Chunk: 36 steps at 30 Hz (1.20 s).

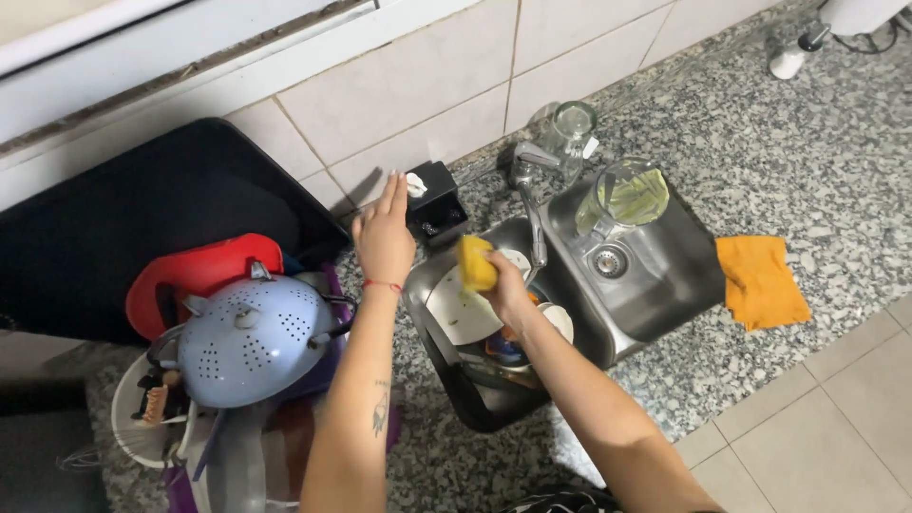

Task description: The person washes various kitchen items in a double-basin sink using a sponge and running water. They scrub and rinse a white plate, a white bowl, a blue plastic container, and an orange plastic funnel, placing each item into a purple dish rack to dry. The person also washes a grey plate and a small blue bowl.

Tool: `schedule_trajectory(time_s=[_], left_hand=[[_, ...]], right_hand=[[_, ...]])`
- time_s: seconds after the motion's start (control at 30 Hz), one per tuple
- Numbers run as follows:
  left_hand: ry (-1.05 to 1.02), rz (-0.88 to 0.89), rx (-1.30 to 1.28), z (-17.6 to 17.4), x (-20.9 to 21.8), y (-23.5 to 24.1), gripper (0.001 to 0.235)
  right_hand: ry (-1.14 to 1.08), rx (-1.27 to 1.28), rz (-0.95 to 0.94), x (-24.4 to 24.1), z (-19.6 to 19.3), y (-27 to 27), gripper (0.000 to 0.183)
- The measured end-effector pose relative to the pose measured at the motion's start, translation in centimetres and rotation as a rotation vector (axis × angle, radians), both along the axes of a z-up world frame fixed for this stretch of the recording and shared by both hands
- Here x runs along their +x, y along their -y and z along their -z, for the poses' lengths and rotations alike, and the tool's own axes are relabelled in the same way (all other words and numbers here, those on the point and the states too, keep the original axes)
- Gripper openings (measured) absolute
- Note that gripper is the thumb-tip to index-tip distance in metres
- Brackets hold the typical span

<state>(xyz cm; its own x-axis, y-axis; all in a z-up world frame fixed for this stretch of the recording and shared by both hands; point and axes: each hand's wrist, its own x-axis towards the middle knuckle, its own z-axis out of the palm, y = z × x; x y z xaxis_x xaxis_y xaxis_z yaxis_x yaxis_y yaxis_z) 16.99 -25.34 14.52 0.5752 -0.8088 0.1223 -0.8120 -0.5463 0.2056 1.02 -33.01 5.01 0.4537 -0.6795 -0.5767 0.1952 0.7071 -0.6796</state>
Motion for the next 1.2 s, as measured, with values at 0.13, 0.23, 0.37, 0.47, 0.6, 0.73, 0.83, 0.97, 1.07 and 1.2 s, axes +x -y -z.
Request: schedule_trajectory(time_s=[0.13, 0.23, 0.37, 0.47, 0.6, 0.73, 0.83, 0.97, 1.07, 1.2], left_hand=[[-0.279, -0.034, -0.359, 0.9, -5.8, -3.3, 0.057], [-0.494, -0.098, -0.413, 5.2, -10.5, -6.1, 0.046], [-0.865, -0.199, -0.247, 12.8, -14.4, -8.4, 0.042], [-1.307, -0.33, -0.298, 18.3, -16.2, -9.4, 0.037], [-1.94, -0.699, -0.578, 23.7, -17.3, -10.1, 0.059], [-2.153, -1.008, -0.874, 24.8, -16.4, -8.5, 0.06], [-2.163, -1.062, -0.978, 28.6, -15.4, -6.8, 0.056], [-2.148, -1.061, -0.941, 30.9, -15.2, -5.5, 0.056], [-2.128, -0.987, -0.906, 26.1, -14.6, -4.6, 0.056], [-2.084, -0.872, -0.884, 24.0, -13.1, -3.5, 0.042]], right_hand=[[0.212, 0.168, 0.044, -6.0, -1.6, 1.0, 0.048], [0.13, 0.037, -0.027, -7.3, -3.0, 0.9, 0.057], [-0.131, -0.234, -0.114, -6.2, -0.5, 1.2, 0.025], [-0.242, -0.259, 0.012, -5.1, 2.0, 2.4, 0.019], [-0.093, -0.097, -0.091, -5.4, 1.9, 2.3, 0.007], [0.066, -0.106, -0.076, -6.2, -2.8, 0.3, 0.043], [-0.049, -0.232, -0.138, -6.7, 1.7, 1.7, 0.022], [-0.233, -0.344, -0.066, -7.4, 3.2, 2.8, 0.016], [-0.361, -0.431, -0.024, -7.8, 3.2, 2.9, 0.023], [-0.329, -0.417, -0.012, -8.6, 0.5, 2.0, 0.022]])
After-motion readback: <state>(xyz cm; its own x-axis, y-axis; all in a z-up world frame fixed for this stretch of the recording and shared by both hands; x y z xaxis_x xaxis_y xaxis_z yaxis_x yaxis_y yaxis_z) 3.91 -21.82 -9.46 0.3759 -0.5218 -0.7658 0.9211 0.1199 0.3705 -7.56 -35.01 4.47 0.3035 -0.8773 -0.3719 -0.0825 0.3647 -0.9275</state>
